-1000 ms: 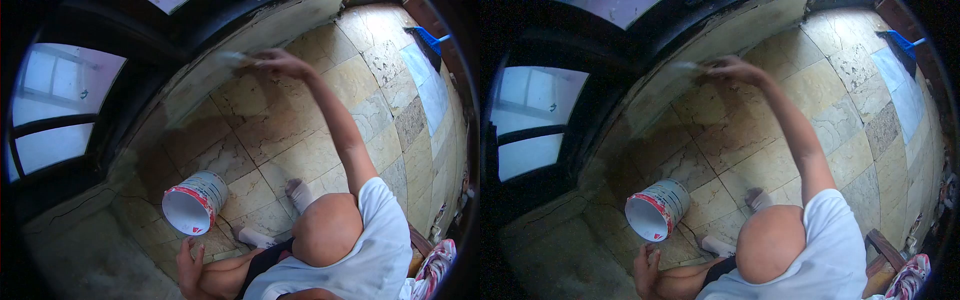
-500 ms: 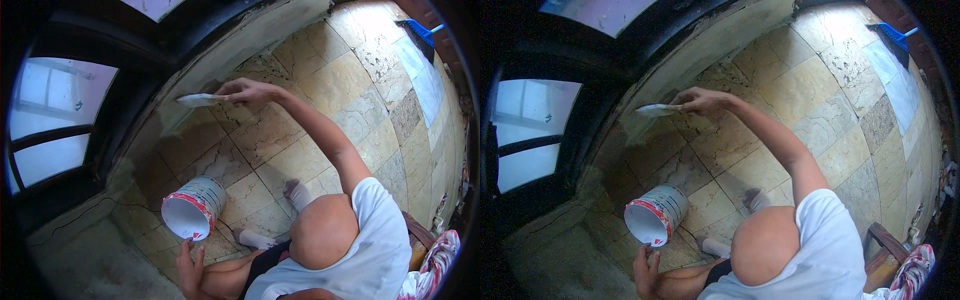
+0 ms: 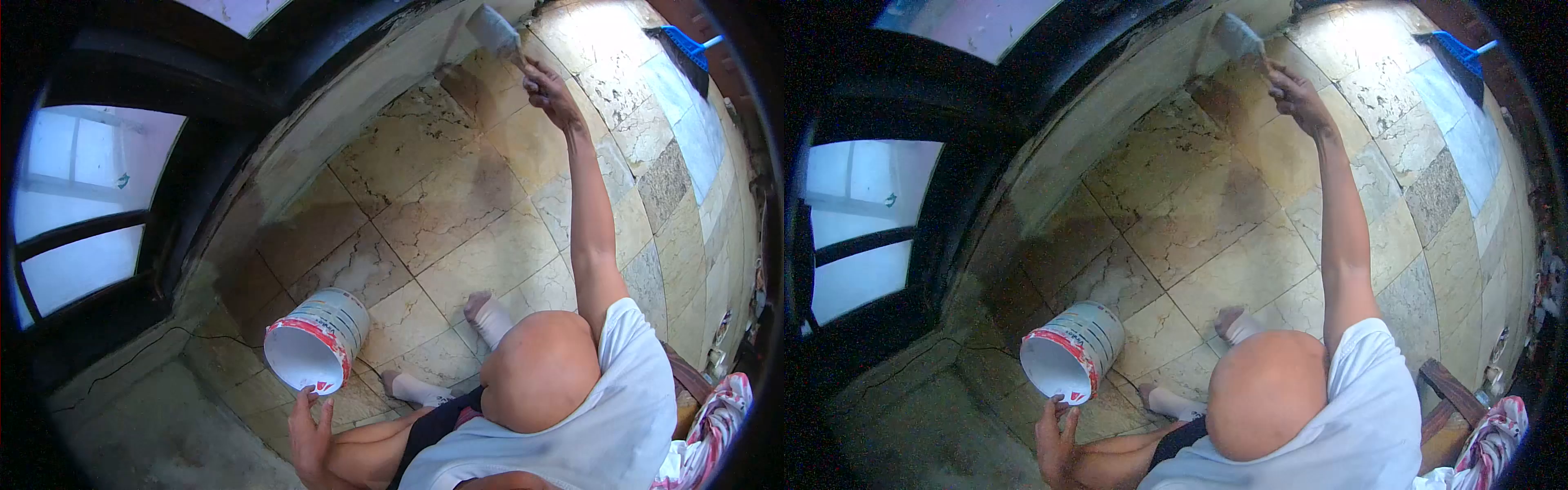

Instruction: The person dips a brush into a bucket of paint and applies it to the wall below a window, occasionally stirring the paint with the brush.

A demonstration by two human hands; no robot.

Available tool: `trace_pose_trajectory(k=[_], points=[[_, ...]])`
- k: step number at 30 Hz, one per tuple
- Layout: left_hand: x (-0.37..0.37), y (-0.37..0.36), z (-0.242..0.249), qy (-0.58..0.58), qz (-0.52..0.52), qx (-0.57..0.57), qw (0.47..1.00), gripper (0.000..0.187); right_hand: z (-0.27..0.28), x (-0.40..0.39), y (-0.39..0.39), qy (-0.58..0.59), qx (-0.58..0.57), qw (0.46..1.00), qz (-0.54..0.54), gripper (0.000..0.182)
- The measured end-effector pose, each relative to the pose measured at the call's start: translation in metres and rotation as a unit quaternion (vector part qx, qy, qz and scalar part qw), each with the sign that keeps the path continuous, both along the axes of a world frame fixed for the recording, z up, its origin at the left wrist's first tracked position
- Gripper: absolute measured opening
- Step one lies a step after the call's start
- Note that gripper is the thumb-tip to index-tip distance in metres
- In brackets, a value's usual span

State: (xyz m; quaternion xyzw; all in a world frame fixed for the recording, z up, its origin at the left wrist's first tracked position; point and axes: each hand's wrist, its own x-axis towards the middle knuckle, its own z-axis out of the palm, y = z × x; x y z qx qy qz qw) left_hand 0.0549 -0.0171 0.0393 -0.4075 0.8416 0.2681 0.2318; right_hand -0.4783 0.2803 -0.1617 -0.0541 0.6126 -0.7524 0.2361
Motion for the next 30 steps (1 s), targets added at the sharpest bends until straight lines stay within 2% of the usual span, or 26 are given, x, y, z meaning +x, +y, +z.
trace_pose_trajectory(k=[2,4,6,8,10,13,16,18,20,23,26,29,30], points=[[-0.004,0.000,-0.002,-0.011,-0.003,0.002,1.000,0.040,-0.001,0.013,-0.005,0.005,0.017,0.998,0.060,0.051],[-0.007,0.000,-0.002,-0.021,-0.004,0.005,1.000,0.039,0.004,0.029,-0.035,0.021,0.070,0.979,0.192,0.056],[-0.013,0.001,-0.003,-0.025,-0.006,0.010,1.000,0.038,-0.005,0.046,-0.085,0.049,0.113,0.955,0.268,0.056],[-0.017,0.001,-0.011,-0.017,0.000,0.018,1.000,0.038,-0.032,0.058,-0.129,0.109,0.042,0.925,0.362,0.052],[-0.024,0.002,-0.012,-0.017,0.001,0.019,1.000,0.037,-0.043,0.067,-0.168,0.076,0.061,0.892,0.441,0.048],[-0.032,0.005,-0.012,-0.034,-0.003,0.016,0.999,0.036,-0.063,0.073,-0.209,0.082,0.048,0.889,0.447,0.046],[-0.033,0.004,-0.016,-0.043,0.000,0.024,0.999,0.036,-0.069,0.062,-0.202,0.127,0.032,0.919,0.372,0.043],[-0.029,0.003,-0.017,-0.036,-0.001,0.023,0.999,0.036,-0.082,0.033,-0.175,0.180,0.072,0.915,0.353,0.044],[-0.028,0.002,-0.016,-0.035,-0.014,0.019,0.999,0.036,-0.084,0.009,-0.118,0.051,0.084,0.954,0.282,0.049],[-0.031,0.003,-0.014,-0.033,-0.008,0.024,0.999,0.036,-0.065,-0.009,-0.035,0.009,0.088,0.979,0.183,0.053],[-0.036,0.005,-0.010,-0.052,-0.006,0.017,0.998,0.036,-0.058,-0.007,0.003,-0.055,0.082,0.978,0.186,0.056],[-0.037,0.004,-0.012,-0.067,-0.001,0.013,0.998,0.036,-0.053,0.030,-0.028,-0.025,0.143,0.950,0.276,0.056],[-0.037,0.004,-0.012,-0.068,0.005,0.012,0.998,0.036,-0.043,0.045,-0.054,0.054,0.128,0.929,0.343,0.053]])
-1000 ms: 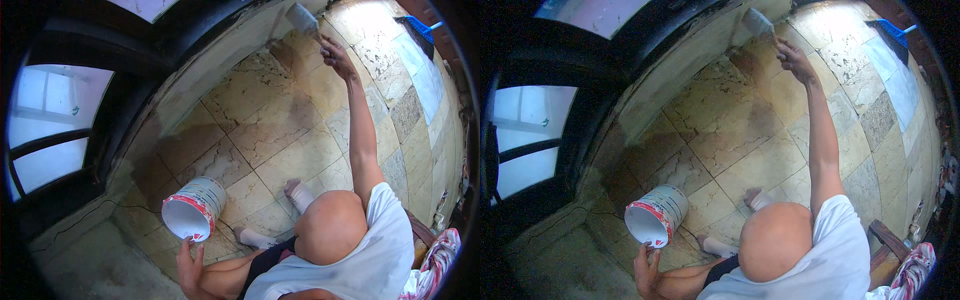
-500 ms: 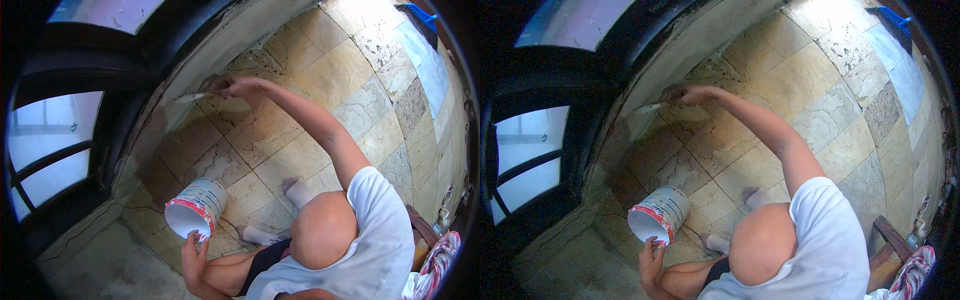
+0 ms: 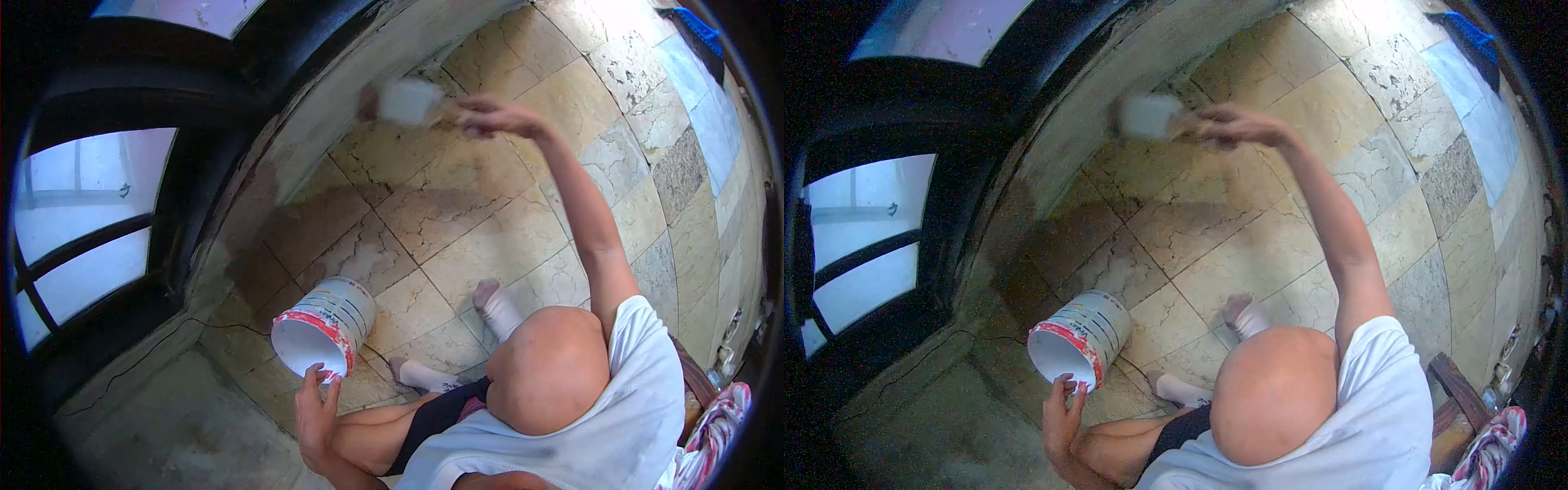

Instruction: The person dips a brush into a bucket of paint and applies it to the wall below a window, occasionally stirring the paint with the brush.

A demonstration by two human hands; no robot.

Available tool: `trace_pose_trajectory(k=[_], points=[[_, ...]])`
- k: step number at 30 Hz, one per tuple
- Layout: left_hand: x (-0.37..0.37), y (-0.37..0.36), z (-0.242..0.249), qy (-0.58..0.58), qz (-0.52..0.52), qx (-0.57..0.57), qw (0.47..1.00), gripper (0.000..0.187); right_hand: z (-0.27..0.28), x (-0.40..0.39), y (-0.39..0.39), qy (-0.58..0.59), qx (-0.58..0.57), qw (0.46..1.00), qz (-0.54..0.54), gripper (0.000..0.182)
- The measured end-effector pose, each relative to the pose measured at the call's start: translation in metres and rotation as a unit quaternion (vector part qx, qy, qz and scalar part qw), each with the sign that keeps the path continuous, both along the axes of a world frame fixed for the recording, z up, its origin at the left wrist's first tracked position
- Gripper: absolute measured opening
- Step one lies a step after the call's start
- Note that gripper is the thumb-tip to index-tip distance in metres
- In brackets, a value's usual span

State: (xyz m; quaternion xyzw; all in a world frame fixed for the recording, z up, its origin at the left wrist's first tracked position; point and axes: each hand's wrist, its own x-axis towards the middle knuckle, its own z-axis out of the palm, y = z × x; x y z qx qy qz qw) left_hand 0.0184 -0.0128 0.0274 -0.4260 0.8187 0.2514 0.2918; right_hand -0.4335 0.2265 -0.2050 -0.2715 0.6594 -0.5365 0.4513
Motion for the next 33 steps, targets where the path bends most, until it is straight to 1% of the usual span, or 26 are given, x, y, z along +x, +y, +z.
trace_pose_trajectory(k=[1,3,5,6,8,11,13,14,15,16,17,19,22,23,25,27,28,30,33], points=[[-0.001,0.002,0.001,0.014,0.000,0.000,1.000,0.037,0.011,0.013,-0.031,0.062,-0.036,0.994,0.082,0.049],[-0.002,0.006,0.005,0.041,0.000,-0.002,0.999,0.037,-0.013,0.045,-0.090,0.248,-0.079,0.958,0.117,0.044],[0.005,0.008,0.006,0.045,0.003,-0.005,0.999,0.037,0.004,0.068,-0.130,0.325,-0.030,0.934,0.148,0.043],[0.008,0.008,0.006,0.047,0.005,-0.007,0.999,0.037,0.002,0.071,-0.146,0.343,-0.033,0.929,0.136,0.042],[0.019,0.006,0.005,0.054,-0.005,-0.006,0.999,0.037,-0.021,0.071,-0.172,0.378,-0.038,0.919,0.111,0.040],[0.018,0.008,0.008,0.053,0.002,0.000,0.999,0.036,-0.074,0.033,-0.192,0.354,-0.107,0.929,0.028,0.039],[0.019,0.007,0.008,0.054,0.004,0.000,0.999,0.037,-0.048,0.000,-0.153,0.283,-0.006,0.959,0.022,0.041],[0.022,0.006,0.006,0.058,0.002,-0.003,0.998,0.037,-0.011,-0.009,-0.128,0.329,0.050,0.943,-0.004,0.041],[0.024,0.004,0.005,0.063,0.000,-0.006,0.998,0.037,0.012,-0.014,-0.100,0.373,0.106,0.921,-0.029,0.041],[0.024,0.005,0.008,0.060,-0.005,-0.012,0.998,0.037,-0.040,-0.052,-0.071,0.410,0.069,0.908,-0.056,0.040],[0.020,0.007,0.012,0.059,-0.009,-0.018,0.998,0.037,-0.039,-0.061,-0.042,0.416,0.058,0.901,-0.110,0.036],[0.020,0.007,0.012,0.061,-0.009,-0.015,0.998,0.037,-0.015,-0.065,0.006,0.347,0.067,0.920,-0.172,0.033],[0.025,0.001,0.005,0.058,-0.002,-0.003,0.998,0.037,0.006,-0.057,0.042,0.242,0.113,0.944,-0.195,0.038],[0.026,0.000,0.004,0.049,-0.004,-0.008,0.999,0.038,0.006,-0.050,0.039,0.250,0.100,0.948,-0.169,0.037],[0.025,-0.001,0.005,0.038,-0.012,-0.015,0.999,0.038,0.004,-0.026,0.005,0.262,0.073,0.955,-0.117,0.036],[0.021,0.000,0.005,0.037,-0.018,-0.017,0.999,0.038,-0.018,0.002,-0.051,0.328,-0.038,0.940,-0.084,0.030],[0.020,0.001,0.005,0.039,-0.023,-0.019,0.999,0.038,0.006,0.015,-0.079,0.328,0.089,0.940,0.025,0.034],[0.020,0.002,0.004,0.041,-0.031,-0.024,0.998,0.038,-0.053,0.029,-0.131,0.379,0.016,0.925,0.016,0.038],[0.016,0.006,0.008,0.068,-0.013,-0.006,0.998,0.038,-0.085,0.028,-0.181,0.384,-0.027,0.923,0.016,0.036]])
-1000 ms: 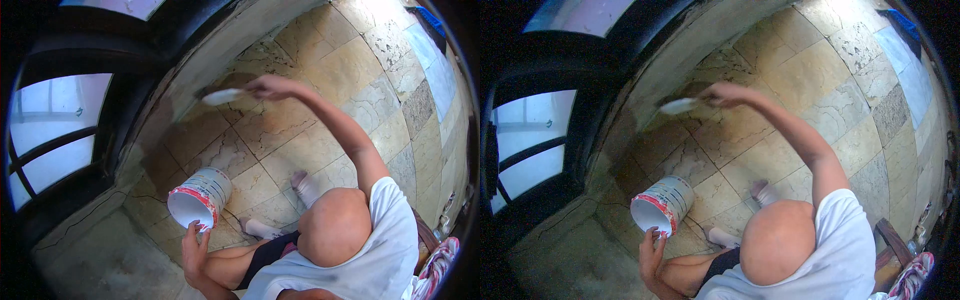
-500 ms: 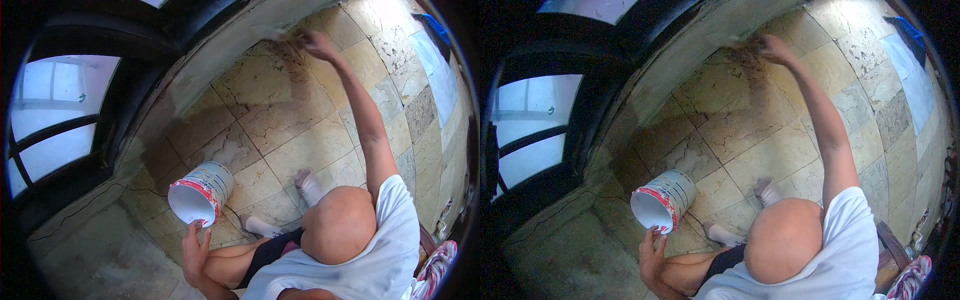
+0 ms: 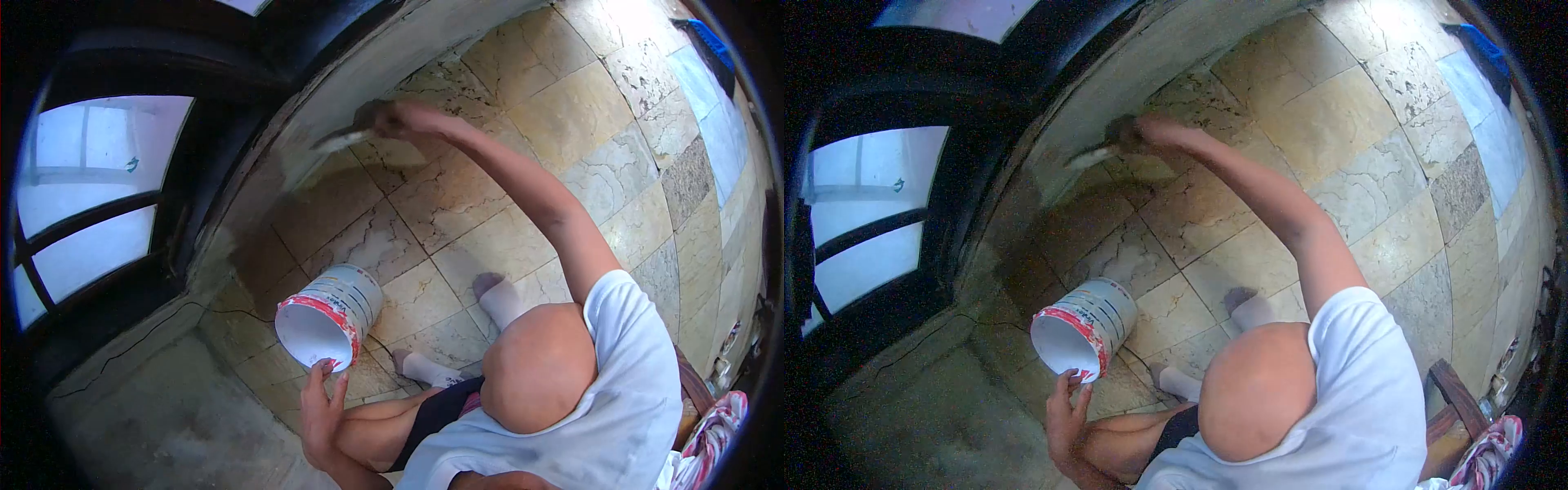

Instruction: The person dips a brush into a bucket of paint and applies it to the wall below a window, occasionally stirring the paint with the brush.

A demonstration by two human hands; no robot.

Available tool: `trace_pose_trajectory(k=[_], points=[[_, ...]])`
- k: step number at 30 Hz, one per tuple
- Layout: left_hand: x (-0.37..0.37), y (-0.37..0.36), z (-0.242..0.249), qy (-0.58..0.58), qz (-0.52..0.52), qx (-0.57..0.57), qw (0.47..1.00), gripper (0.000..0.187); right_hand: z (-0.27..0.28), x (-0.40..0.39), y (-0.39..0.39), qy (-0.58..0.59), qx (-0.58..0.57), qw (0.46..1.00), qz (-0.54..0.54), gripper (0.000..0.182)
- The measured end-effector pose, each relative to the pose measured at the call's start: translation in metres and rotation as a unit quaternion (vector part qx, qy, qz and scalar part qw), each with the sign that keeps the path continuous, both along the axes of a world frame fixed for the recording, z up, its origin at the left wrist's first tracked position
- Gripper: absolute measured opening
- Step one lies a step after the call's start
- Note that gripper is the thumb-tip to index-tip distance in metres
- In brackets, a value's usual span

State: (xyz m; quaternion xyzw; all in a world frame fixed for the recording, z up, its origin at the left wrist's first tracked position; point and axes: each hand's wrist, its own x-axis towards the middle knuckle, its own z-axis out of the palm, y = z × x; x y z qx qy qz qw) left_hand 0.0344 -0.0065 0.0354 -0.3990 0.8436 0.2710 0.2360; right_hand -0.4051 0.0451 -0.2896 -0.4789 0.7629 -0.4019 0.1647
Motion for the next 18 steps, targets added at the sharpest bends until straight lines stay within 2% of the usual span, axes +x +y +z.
trace_pose_trajectory(k=[3,4,6,7,8,10,13,15,17,18], points=[[-0.002,0.002,0.003,-0.035,0.019,0.003,0.999,0.039,0.029,-0.023,0.012,-0.064,0.017,0.997,-0.028,0.030],[-0.002,0.001,0.002,-0.036,0.015,-0.007,0.999,0.038,0.031,-0.042,0.024,-0.069,0.075,0.992,-0.074,0.030],[0.004,0.000,0.004,-0.042,0.010,-0.028,0.999,0.037,0.066,-0.066,0.080,-0.124,0.014,0.991,-0.054,0.034],[0.005,-0.001,0.005,-0.046,0.012,-0.030,0.998,0.037,0.026,-0.097,0.101,-0.041,0.068,0.984,-0.157,0.036],[0.004,-0.001,0.003,-0.049,0.013,-0.030,0.998,0.037,0.055,-0.098,0.136,-0.029,0.078,0.981,-0.176,0.034],[0.006,-0.003,0.001,-0.040,0.013,-0.025,0.999,0.037,0.069,-0.110,0.187,0.031,0.104,0.961,-0.254,0.032],[0.007,-0.009,-0.004,-0.011,0.002,-0.018,1.000,0.037,0.089,-0.089,0.229,-0.115,0.065,0.946,-0.296,0.030],[0.007,-0.010,-0.003,-0.014,-0.007,-0.025,1.000,0.037,0.088,-0.069,0.199,-0.046,0.040,0.976,-0.210,0.030],[0.006,-0.009,-0.003,-0.013,-0.006,-0.022,1.000,0.037,0.089,-0.040,0.145,-0.114,0.047,0.983,-0.134,0.033],[0.005,-0.009,-0.003,-0.012,-0.004,-0.022,1.000,0.037,0.082,-0.030,0.112,-0.069,0.107,0.988,-0.088,0.037]])
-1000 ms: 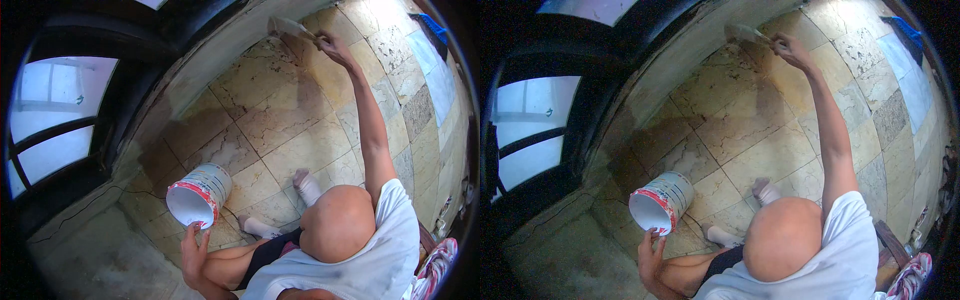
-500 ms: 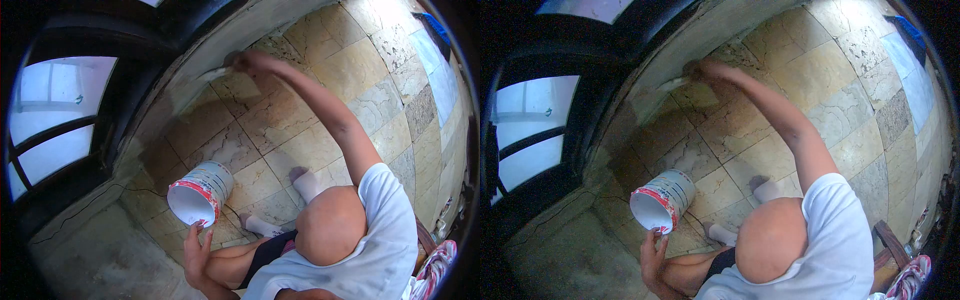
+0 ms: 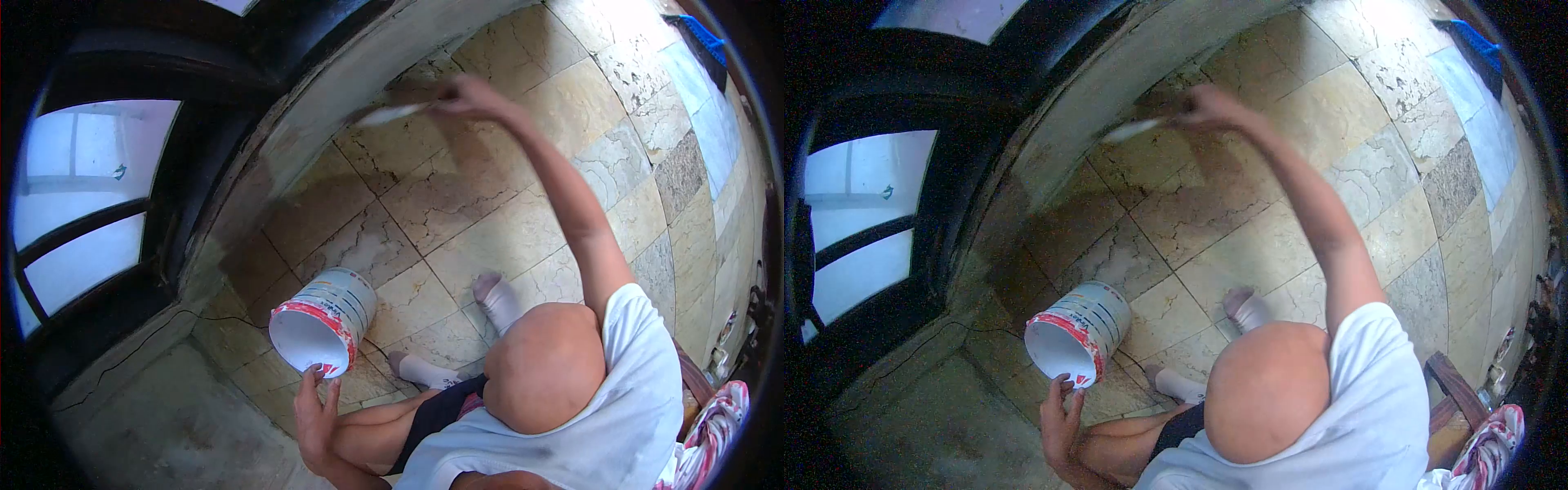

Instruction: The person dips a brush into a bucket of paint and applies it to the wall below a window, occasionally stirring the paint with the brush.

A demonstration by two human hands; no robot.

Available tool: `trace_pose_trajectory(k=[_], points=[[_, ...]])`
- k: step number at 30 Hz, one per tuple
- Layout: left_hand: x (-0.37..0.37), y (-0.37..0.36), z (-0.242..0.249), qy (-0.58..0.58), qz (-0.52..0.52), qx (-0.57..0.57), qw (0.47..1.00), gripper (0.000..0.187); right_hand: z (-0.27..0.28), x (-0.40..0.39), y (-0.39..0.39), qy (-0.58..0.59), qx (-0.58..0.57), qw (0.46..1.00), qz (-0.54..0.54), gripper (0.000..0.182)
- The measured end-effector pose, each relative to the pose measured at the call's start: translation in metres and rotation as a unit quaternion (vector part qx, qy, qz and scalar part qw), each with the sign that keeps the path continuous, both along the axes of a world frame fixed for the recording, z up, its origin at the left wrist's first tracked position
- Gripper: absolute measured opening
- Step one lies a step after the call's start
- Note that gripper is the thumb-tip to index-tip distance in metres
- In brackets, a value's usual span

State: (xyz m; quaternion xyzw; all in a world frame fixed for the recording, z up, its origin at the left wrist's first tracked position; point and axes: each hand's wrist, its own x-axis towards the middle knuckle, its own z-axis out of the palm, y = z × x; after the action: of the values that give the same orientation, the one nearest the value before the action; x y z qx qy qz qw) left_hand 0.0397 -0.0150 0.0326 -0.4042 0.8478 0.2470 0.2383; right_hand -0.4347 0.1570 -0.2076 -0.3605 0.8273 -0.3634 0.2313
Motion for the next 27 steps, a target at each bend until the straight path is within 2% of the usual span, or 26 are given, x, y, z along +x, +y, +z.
trace_pose_trajectory(k=[1,3,6,8,12,13,14,15,16,18,21,24,25,26,27], points=[[-0.002,0.001,0.001,-0.003,0.001,-0.001,1.000,0.037,-0.002,0.011,-0.031,0.048,0.068,0.996,0.042,0.037],[-0.006,0.006,0.006,-0.010,0.003,-0.004,1.000,0.037,-0.019,0.029,-0.078,0.010,-0.043,0.993,0.113,0.033],[-0.009,0.012,0.012,-0.016,0.005,-0.009,1.000,0.037,-0.042,0.034,-0.120,0.058,-0.053,0.993,0.092,0.030],[-0.005,0.012,0.013,-0.032,0.009,-0.012,0.999,0.037,-0.041,0.017,-0.112,0.049,-0.064,0.996,0.049,0.029],[-0.010,0.013,0.011,-0.054,0.021,-0.022,0.998,0.039,-0.059,-0.047,-0.043,0.085,-0.022,0.995,-0.047,0.034],[-0.007,0.010,0.008,-0.044,0.021,-0.011,0.999,0.039,-0.035,-0.058,-0.008,0.072,0.011,0.995,-0.062,0.036],[-0.003,0.006,0.004,-0.033,0.022,-0.002,0.999,0.039,-0.056,-0.089,0.023,-0.050,0.003,0.994,-0.098,0.042],[0.000,0.004,0.003,-0.023,0.022,0.007,0.999,0.039,-0.085,-0.120,0.058,0.001,0.026,0.987,-0.159,0.042],[-0.001,0.003,0.003,-0.022,0.017,0.006,1.000,0.039,-0.026,-0.104,0.079,0.059,0.044,0.982,-0.172,0.039],[-0.005,0.002,0.002,-0.019,0.005,0.006,1.000,0.039,-0.028,-0.126,0.129,0.141,0.031,0.971,-0.189,0.035],[-0.001,-0.004,-0.004,-0.020,-0.013,0.006,1.000,0.039,-0.004,-0.117,0.152,0.060,0.002,0.972,-0.228,0.035],[-0.006,-0.003,-0.005,-0.024,-0.024,0.002,0.999,0.038,-0.007,-0.099,0.109,-0.004,0.024,0.994,-0.111,0.035],[-0.009,-0.002,-0.006,-0.027,-0.018,0.005,0.999,0.037,0.003,-0.073,0.080,0.069,-0.024,0.995,-0.075,0.034],[-0.011,-0.001,-0.005,-0.029,-0.013,0.008,0.999,0.037,-0.008,-0.059,0.049,0.077,-0.020,0.995,-0.064,0.034],[-0.013,0.000,-0.005,-0.031,-0.009,0.011,0.999,0.036,0.002,-0.037,0.017,-0.001,-0.019,0.999,-0.026,0.035]])
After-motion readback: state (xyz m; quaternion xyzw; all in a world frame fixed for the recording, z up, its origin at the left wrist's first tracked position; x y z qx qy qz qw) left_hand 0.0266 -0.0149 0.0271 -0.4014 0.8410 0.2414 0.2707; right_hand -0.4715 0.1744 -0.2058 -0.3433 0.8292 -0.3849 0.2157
